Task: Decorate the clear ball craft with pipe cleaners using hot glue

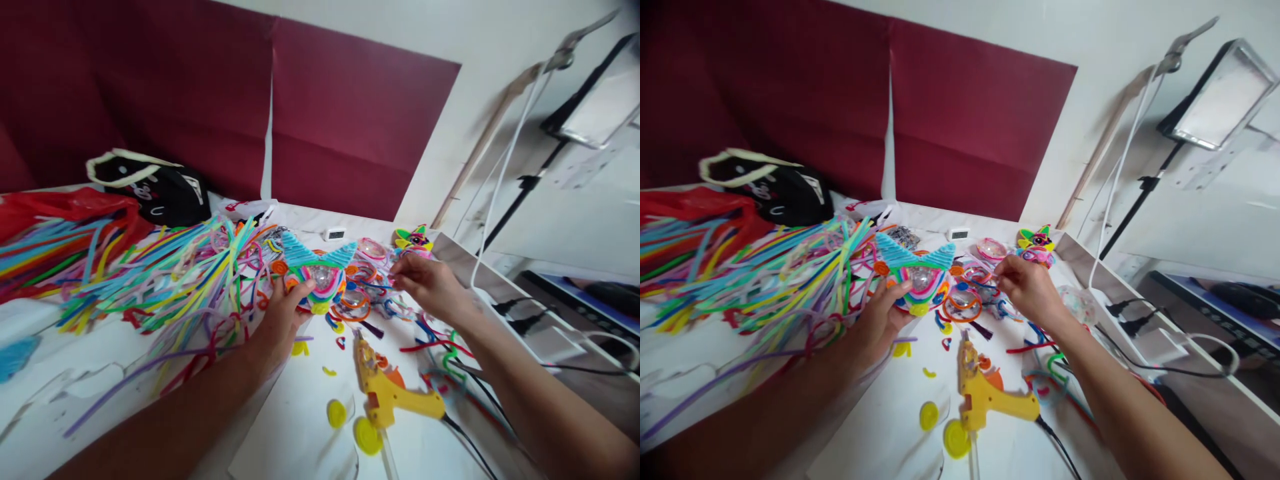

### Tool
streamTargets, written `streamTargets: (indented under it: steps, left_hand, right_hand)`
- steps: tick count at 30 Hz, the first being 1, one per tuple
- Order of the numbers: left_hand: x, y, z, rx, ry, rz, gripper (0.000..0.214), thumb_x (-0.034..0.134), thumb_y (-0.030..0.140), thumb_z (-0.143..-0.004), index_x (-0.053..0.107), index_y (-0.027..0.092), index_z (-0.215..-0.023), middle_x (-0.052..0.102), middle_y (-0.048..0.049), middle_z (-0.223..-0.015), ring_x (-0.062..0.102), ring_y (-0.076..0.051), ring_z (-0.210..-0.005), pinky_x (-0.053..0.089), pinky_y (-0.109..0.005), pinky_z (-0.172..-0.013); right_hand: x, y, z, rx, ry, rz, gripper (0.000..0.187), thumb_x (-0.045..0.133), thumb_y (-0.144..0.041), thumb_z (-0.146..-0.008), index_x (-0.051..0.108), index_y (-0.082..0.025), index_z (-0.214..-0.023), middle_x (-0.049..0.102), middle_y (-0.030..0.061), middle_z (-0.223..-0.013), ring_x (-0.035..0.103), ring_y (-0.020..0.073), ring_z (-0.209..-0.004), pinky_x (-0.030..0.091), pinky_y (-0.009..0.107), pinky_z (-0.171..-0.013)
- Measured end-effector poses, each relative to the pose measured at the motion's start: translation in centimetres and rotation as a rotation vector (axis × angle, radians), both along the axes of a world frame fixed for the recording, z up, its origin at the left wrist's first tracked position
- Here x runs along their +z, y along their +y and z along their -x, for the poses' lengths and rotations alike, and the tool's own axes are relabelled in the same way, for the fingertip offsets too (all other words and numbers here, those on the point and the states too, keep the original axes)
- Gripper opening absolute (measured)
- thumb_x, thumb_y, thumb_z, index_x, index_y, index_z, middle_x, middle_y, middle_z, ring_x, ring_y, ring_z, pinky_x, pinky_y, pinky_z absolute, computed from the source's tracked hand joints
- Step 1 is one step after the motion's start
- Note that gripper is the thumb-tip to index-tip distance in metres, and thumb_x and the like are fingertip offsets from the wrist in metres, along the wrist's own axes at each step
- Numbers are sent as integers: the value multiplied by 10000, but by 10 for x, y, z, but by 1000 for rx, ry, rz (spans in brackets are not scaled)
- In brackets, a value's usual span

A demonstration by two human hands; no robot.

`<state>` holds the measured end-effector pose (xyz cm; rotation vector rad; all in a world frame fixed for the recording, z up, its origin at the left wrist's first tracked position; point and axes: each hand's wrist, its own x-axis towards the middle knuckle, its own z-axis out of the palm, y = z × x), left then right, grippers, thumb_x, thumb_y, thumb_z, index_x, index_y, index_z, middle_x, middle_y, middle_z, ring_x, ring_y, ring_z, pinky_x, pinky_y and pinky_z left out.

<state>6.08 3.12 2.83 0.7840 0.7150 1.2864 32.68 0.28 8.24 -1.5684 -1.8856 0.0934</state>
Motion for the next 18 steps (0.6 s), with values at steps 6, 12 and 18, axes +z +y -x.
streamTargets:
  steps: [6,12,18]
  left_hand:
    - [-1,-3,-1,-23,33,30,507,851,361,-669,546,290,-1068,684,2,-1112,669,-236,-1055,554,-366,-842]
    - [1,-8,-1,-50,42,14,506,854,356,-673,541,308,-1067,691,17,-1075,673,-211,-1025,535,-334,-848]
    - [2,-9,-1,-50,44,13,511,868,350,-636,520,297,-1007,701,7,-1056,691,-226,-988,543,-354,-830]
  right_hand:
    - [13,-46,29,8,143,-166,240,539,-231,-909,729,-206,-1052,731,28,-752,606,128,-515,445,209,-417]
    - [18,-68,58,172,117,-306,127,710,-290,-918,780,-294,-1024,806,13,-903,746,176,-713,605,250,-617]
    - [23,-87,70,175,101,-353,123,729,-294,-917,762,-346,-1023,805,6,-888,747,197,-686,615,292,-617]
